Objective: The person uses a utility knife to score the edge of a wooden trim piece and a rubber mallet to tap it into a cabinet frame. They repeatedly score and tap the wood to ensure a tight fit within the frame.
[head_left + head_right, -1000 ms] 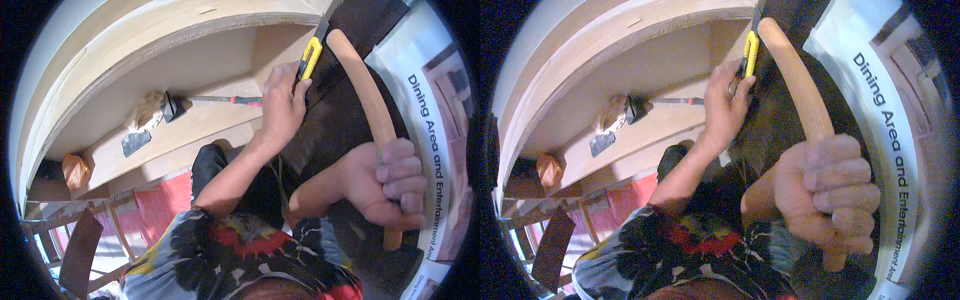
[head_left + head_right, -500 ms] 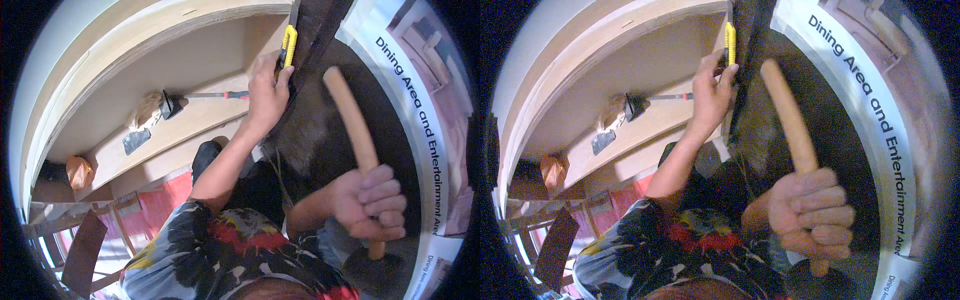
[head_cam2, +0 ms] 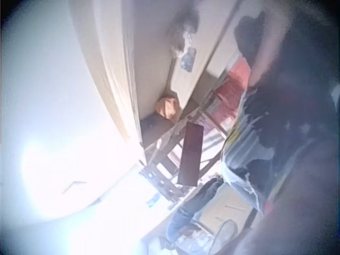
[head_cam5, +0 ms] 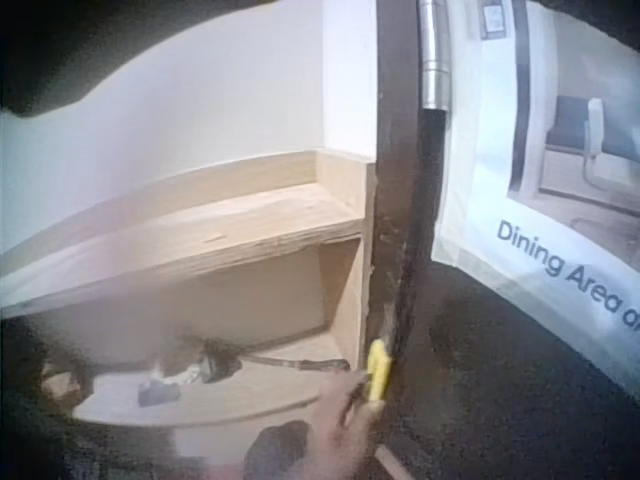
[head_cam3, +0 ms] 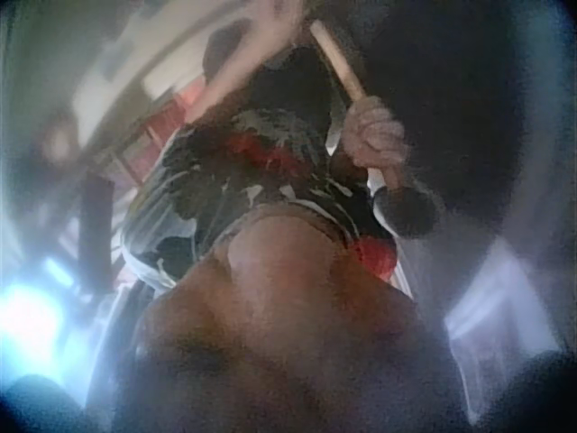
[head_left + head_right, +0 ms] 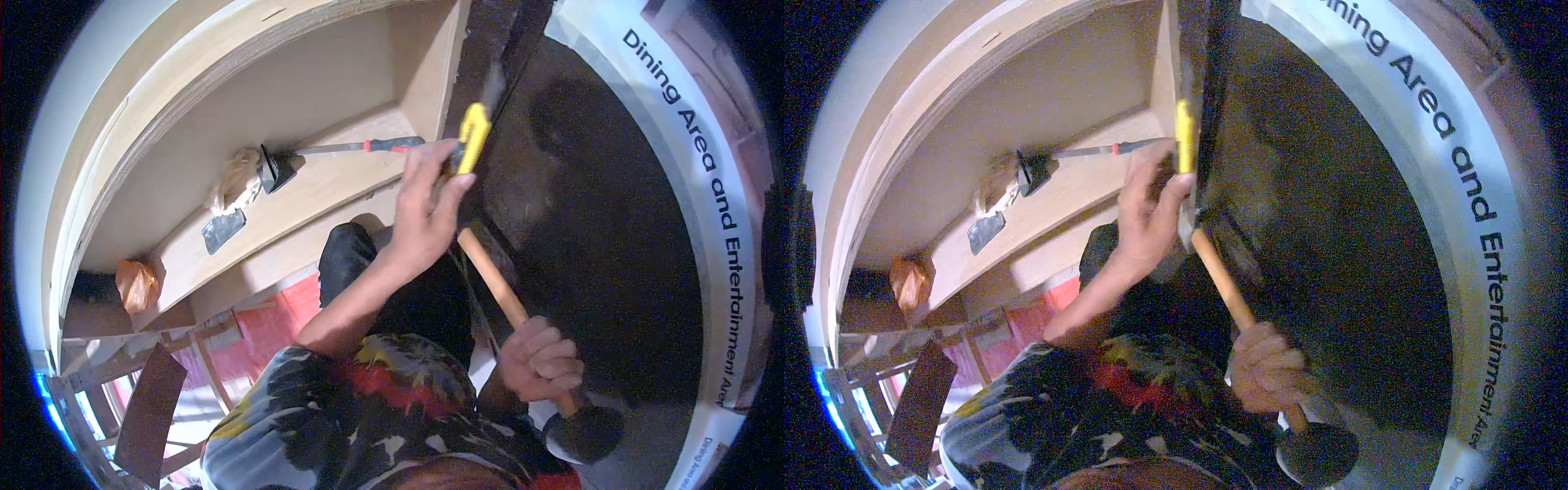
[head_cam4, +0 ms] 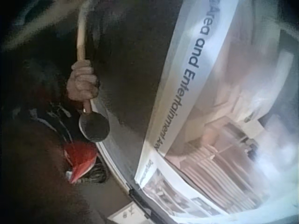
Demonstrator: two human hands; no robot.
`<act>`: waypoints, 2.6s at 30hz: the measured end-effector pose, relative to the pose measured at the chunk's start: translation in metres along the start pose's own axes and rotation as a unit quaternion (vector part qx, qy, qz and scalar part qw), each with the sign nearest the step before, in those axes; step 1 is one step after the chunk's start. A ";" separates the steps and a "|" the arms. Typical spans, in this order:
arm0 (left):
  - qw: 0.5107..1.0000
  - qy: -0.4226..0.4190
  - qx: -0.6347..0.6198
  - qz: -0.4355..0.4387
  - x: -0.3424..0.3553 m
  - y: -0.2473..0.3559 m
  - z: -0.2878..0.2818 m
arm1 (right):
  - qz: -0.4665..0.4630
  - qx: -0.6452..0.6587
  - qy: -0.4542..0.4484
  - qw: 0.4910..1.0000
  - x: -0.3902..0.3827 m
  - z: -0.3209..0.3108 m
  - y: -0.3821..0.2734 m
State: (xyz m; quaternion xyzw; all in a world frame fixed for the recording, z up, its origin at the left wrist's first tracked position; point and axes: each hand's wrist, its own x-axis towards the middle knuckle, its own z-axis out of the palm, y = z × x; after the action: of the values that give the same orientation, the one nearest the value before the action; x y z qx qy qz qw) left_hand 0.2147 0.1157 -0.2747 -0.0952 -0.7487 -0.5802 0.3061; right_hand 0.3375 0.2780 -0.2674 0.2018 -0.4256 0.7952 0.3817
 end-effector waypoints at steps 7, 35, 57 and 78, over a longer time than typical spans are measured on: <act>0.992 0.009 -0.077 -0.095 -0.006 -0.016 -0.017 | 0.092 -0.059 0.059 0.992 -0.022 -0.001 0.008; 0.986 0.067 0.110 0.103 0.082 -0.042 0.007 | 0.043 -0.012 -0.090 0.995 -0.025 -0.030 0.064; 0.998 0.065 0.012 0.014 0.079 -0.010 0.008 | 0.071 0.016 -0.108 0.991 -0.014 -0.020 0.058; 0.995 0.081 0.005 0.064 0.084 -0.017 0.013 | -0.258 0.001 -0.150 0.954 0.112 0.075 0.047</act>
State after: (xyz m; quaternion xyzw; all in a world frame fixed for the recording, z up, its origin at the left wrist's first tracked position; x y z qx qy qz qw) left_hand 0.1355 0.1045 -0.2423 -0.0943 -0.7170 -0.5612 0.4027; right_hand 0.2298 0.2479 -0.1779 0.4223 -0.4101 0.6307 0.5056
